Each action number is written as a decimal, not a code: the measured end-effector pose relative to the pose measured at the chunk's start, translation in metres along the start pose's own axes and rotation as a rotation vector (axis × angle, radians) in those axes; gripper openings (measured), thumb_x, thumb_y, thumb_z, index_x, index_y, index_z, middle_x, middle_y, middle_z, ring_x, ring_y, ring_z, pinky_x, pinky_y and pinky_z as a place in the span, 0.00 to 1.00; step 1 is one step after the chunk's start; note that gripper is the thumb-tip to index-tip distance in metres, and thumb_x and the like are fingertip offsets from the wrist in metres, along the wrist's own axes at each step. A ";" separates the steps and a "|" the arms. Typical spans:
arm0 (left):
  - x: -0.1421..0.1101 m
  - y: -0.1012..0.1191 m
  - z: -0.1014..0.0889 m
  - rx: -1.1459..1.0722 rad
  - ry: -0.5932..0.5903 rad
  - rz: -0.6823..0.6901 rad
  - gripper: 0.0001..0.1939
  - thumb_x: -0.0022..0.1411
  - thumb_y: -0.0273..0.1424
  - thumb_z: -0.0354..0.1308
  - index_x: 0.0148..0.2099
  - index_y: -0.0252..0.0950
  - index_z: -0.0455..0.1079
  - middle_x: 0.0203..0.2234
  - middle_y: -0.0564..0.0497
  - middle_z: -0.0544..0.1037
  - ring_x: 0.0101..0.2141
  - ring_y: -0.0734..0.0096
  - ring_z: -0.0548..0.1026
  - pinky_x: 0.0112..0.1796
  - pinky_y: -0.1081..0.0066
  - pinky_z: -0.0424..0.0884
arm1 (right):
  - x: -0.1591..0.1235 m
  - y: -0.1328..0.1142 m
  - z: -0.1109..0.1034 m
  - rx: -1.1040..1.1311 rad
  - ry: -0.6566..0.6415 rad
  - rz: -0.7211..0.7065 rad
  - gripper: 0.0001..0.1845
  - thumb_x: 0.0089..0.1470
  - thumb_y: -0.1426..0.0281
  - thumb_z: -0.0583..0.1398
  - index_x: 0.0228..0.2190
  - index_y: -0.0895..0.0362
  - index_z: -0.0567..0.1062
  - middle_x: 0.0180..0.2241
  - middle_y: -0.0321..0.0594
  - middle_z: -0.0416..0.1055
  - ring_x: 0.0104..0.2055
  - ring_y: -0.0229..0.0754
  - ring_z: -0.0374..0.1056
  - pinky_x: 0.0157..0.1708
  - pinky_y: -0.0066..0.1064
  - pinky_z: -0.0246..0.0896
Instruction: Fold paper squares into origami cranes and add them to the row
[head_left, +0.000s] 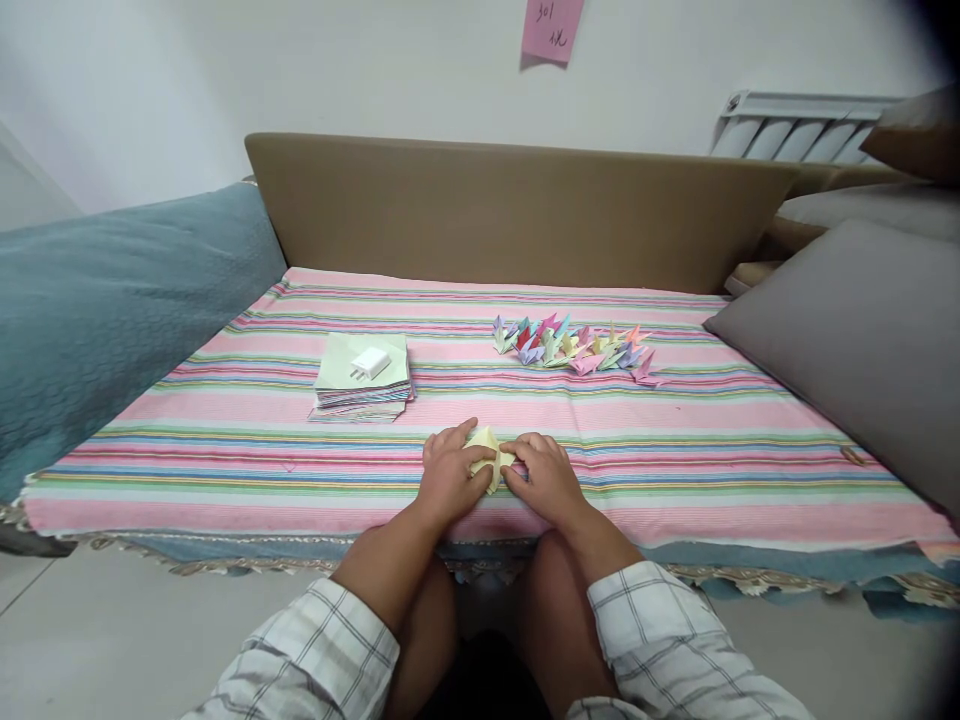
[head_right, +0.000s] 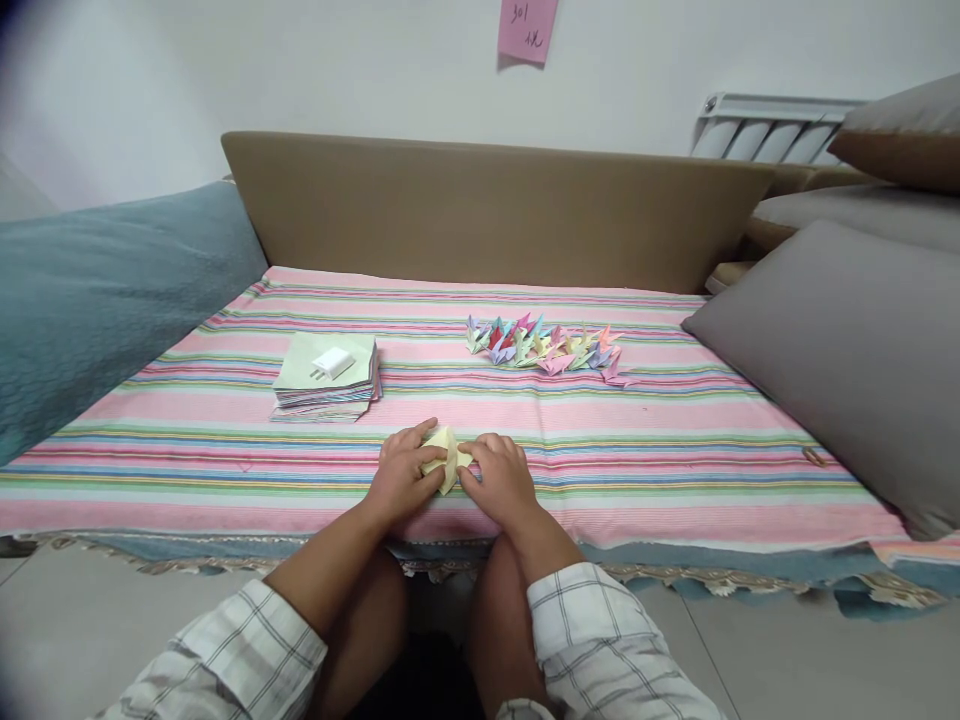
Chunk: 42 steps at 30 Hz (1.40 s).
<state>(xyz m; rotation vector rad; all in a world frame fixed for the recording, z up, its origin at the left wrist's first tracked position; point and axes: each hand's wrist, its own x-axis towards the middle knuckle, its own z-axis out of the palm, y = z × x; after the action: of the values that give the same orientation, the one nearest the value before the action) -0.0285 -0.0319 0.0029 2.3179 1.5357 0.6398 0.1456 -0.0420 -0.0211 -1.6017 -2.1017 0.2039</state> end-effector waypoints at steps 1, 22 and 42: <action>0.000 0.000 -0.001 -0.003 -0.001 0.009 0.13 0.53 0.31 0.57 0.41 0.48 0.76 0.60 0.52 0.61 0.56 0.56 0.60 0.56 0.49 0.51 | 0.000 0.000 0.000 -0.002 0.000 -0.002 0.17 0.52 0.65 0.59 0.45 0.51 0.73 0.40 0.41 0.68 0.44 0.46 0.60 0.44 0.37 0.53; -0.007 0.000 -0.004 0.048 -0.021 0.156 0.08 0.56 0.38 0.57 0.35 0.46 0.78 0.60 0.51 0.60 0.55 0.53 0.58 0.55 0.45 0.50 | -0.001 -0.001 -0.003 -0.015 -0.035 -0.011 0.18 0.55 0.64 0.56 0.48 0.49 0.71 0.42 0.41 0.68 0.45 0.46 0.60 0.45 0.38 0.53; -0.004 -0.003 0.004 0.062 0.012 0.186 0.22 0.53 0.44 0.60 0.49 0.45 0.71 0.60 0.44 0.60 0.54 0.51 0.61 0.54 0.49 0.54 | 0.000 -0.002 -0.002 -0.069 -0.027 0.007 0.14 0.56 0.70 0.54 0.43 0.51 0.73 0.40 0.40 0.68 0.43 0.45 0.59 0.42 0.35 0.51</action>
<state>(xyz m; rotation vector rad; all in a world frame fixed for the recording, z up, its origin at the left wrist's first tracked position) -0.0296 -0.0343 -0.0030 2.5290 1.3741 0.6591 0.1445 -0.0428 -0.0186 -1.6552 -2.1458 0.1578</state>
